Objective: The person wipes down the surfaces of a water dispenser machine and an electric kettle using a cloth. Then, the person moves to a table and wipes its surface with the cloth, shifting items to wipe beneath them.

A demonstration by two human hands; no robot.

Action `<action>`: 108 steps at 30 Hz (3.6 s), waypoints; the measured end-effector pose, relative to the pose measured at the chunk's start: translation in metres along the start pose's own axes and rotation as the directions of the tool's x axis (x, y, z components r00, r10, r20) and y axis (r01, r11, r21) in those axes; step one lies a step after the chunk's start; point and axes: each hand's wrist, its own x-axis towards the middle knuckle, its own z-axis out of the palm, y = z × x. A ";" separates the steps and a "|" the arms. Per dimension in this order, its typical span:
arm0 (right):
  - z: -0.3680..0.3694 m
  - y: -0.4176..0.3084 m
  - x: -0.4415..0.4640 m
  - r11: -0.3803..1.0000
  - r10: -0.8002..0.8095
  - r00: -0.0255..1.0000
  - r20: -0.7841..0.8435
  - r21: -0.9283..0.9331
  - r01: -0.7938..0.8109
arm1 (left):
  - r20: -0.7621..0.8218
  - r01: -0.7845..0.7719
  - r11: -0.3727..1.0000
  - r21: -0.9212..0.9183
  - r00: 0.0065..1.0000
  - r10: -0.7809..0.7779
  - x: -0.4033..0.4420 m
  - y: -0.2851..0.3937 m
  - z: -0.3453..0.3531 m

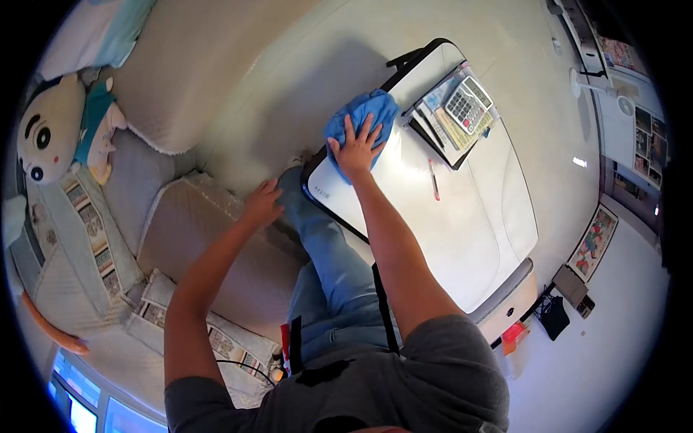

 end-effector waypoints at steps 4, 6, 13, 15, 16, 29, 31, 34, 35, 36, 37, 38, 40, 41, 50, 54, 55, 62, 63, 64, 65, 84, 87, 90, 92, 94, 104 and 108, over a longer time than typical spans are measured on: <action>-0.018 -0.005 0.048 0.990 0.143 0.987 0.076 -0.001 -0.144 | 0.019 0.001 1.000 0.000 1.000 -0.001 0.019 -0.018 -0.033; -0.005 -0.003 0.049 0.983 0.177 0.984 -0.037 -0.034 -0.178 | -0.001 -0.045 0.999 0.012 0.999 0.045 0.026 -0.021 -0.053; 0.000 -0.021 0.001 0.975 0.220 0.972 0.083 0.008 -0.222 | 0.118 -0.043 0.999 -0.032 0.992 0.046 0.096 -0.003 -0.148; -0.001 -0.027 0.010 0.964 0.265 0.960 0.087 -0.007 -0.265 | 0.107 -0.047 0.999 -0.006 0.993 0.047 0.116 -0.008 -0.163; 0.000 -0.031 0.013 0.956 0.292 0.952 0.096 -0.020 -0.291 | 0.120 -0.053 0.999 0.005 0.991 0.052 0.124 -0.009 -0.169; -0.020 0.016 0.168 0.852 0.508 0.846 -0.162 -0.056 -0.521 | 0.153 -0.242 0.970 0.023 0.960 0.236 0.221 0.015 -0.205; -0.031 0.034 0.195 0.855 0.504 0.846 -0.172 -0.037 -0.517 | 0.186 -0.259 0.966 -0.006 0.949 0.255 0.229 0.012 -0.200; -0.046 0.071 0.243 0.861 0.498 0.849 -0.176 -0.018 -0.509 | 0.328 -0.308 0.951 0.011 0.900 0.287 0.245 0.003 -0.201; -0.051 0.081 0.255 0.856 0.510 0.845 -0.162 -0.003 -0.517 | 0.337 -0.330 0.944 0.012 0.890 0.307 0.249 -0.004 -0.202; -0.057 0.089 0.268 0.854 0.515 0.843 -0.156 0.016 -0.520 | 0.336 -0.353 0.936 0.016 0.883 0.327 0.253 -0.012 -0.203; -0.061 0.095 0.278 0.850 0.523 0.839 -0.152 0.023 -0.526 | 0.345 -0.354 0.935 0.022 0.881 0.325 0.258 -0.019 -0.206; -0.064 0.101 0.286 0.843 0.535 0.833 -0.144 0.029 -0.537 | 0.339 -0.375 0.926 0.040 0.877 0.341 0.262 -0.025 -0.212; -0.060 0.097 0.288 0.829 0.559 0.819 -0.129 0.049 -0.557 | 0.346 -0.399 0.914 0.070 0.869 0.353 0.268 -0.037 -0.226; -0.055 0.095 0.283 0.835 0.545 0.823 -0.160 0.013 -0.550 | 0.351 -0.350 0.935 0.063 0.884 0.308 0.271 -0.038 -0.237; -0.036 -0.016 0.110 0.803 0.578 0.816 0.010 0.167 -0.571 | 0.389 -0.297 0.952 0.074 0.887 0.247 0.304 -0.030 -0.272; -0.030 -0.051 0.044 0.776 0.568 0.808 0.154 0.227 -0.589 | 0.388 -0.372 0.927 0.036 0.860 0.331 0.321 -0.008 -0.269; -0.029 -0.050 0.046 0.769 0.573 0.805 0.155 0.236 -0.594 | 0.374 -0.387 0.922 0.020 0.858 0.352 0.324 -0.002 -0.267; -0.027 0.004 0.134 0.801 0.594 0.802 -0.063 0.144 -0.581 | 0.369 -0.406 0.914 -0.019 0.846 0.384 0.358 0.053 -0.265; -0.030 0.012 0.150 0.797 0.601 0.795 -0.083 0.134 -0.589 | 0.347 -0.383 0.923 -0.033 0.862 0.370 0.365 0.059 -0.261; -0.033 0.018 0.163 0.794 0.607 0.788 -0.106 0.126 -0.595 | 0.323 -0.360 0.932 -0.046 0.877 0.355 0.371 0.066 -0.260; -0.036 0.020 0.172 0.786 0.617 0.780 -0.103 0.134 -0.604 | 0.342 -0.324 0.946 -0.004 0.888 0.306 0.372 0.088 -0.266; -0.024 0.004 -0.101 0.600 0.746 0.649 0.148 0.271 -0.752 | 0.411 -0.025 0.825 -0.565 0.858 0.308 0.408 0.269 -0.161; -0.051 0.047 -0.119 0.615 0.676 0.718 0.166 0.409 -0.674 | 0.463 0.052 0.805 -0.591 0.839 0.285 0.406 0.278 -0.150; -0.067 0.109 -0.100 0.623 0.781 0.526 -0.336 0.478 -0.620 | 0.429 0.146 0.760 -0.633 0.883 0.188 0.392 0.292 -0.138; -0.085 0.158 -0.067 0.398 0.911 0.327 -0.253 0.752 -0.525 | 0.428 0.109 0.783 -0.612 0.879 0.211 0.381 0.305 -0.141; -0.087 0.207 -0.031 0.404 0.894 0.386 -0.226 0.779 -0.480 | 0.361 0.057 0.723 -0.689 0.891 0.274 0.379 0.308 -0.134; -0.089 0.262 0.035 0.130 0.828 0.516 0.220 0.820 -0.558 | 0.424 0.225 0.547 -0.806 0.864 0.271 0.379 0.307 -0.103; -0.083 0.255 0.036 -0.048 0.822 0.506 0.261 0.917 -0.397 | 0.395 0.156 0.603 -0.782 0.873 0.286 0.374 0.303 -0.103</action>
